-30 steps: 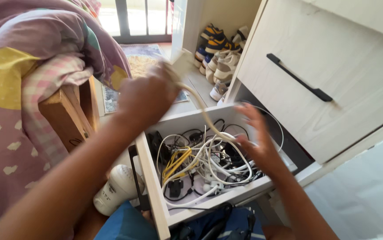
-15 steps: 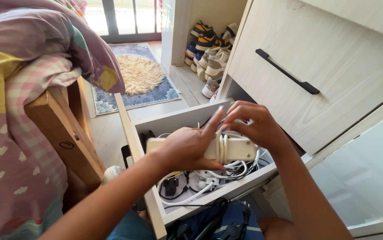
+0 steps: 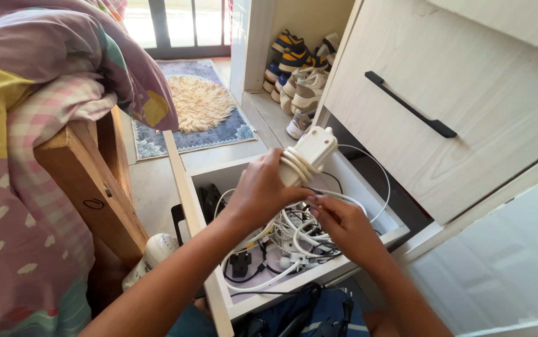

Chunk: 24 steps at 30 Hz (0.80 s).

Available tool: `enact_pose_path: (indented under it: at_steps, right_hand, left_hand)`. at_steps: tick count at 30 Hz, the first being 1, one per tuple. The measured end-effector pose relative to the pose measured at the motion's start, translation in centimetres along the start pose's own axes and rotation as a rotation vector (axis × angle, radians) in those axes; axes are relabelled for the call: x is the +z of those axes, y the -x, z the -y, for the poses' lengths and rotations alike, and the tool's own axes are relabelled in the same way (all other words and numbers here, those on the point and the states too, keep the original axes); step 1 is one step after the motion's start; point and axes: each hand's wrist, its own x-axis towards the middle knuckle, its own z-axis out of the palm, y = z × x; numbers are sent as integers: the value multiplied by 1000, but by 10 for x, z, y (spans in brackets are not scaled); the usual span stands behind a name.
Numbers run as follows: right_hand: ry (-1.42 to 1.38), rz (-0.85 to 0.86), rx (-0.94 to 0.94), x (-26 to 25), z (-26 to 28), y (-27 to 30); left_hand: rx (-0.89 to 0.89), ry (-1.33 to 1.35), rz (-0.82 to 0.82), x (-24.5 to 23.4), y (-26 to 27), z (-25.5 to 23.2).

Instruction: The person sorts through a drawer containing tangled cords and small appliances. They pick up a hair straightener, a blue cloth, a white humidifier, and a power strip, briefly inspecting each item before placing them back into the drawer.

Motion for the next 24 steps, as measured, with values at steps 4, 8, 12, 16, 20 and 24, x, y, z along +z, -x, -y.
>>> enact_pose_path:
  at_steps: [4, 8, 12, 16, 20, 24]
  right_hand:
    - [232, -93, -161, -27, 41, 7]
    - [461, -44, -610, -32, 62, 9]
    - [638, 97, -526, -42, 74, -3]
    - [735, 148, -638, -70, 81, -31]
    - [207, 385, -657, -79, 60, -64]
    - [-363, 540, -348, -68, 13, -81]
  left_hand:
    - [78, -40, 72, 3, -12, 6]
    - [16, -225, 112, 14, -10, 3]
    - [-4, -426, 201, 25, -1, -7]
    - [218, -517, 359, 23, 10, -10]
    - [388, -370, 411, 20, 20, -9]
    - [229, -197, 382, 17, 29, -7]
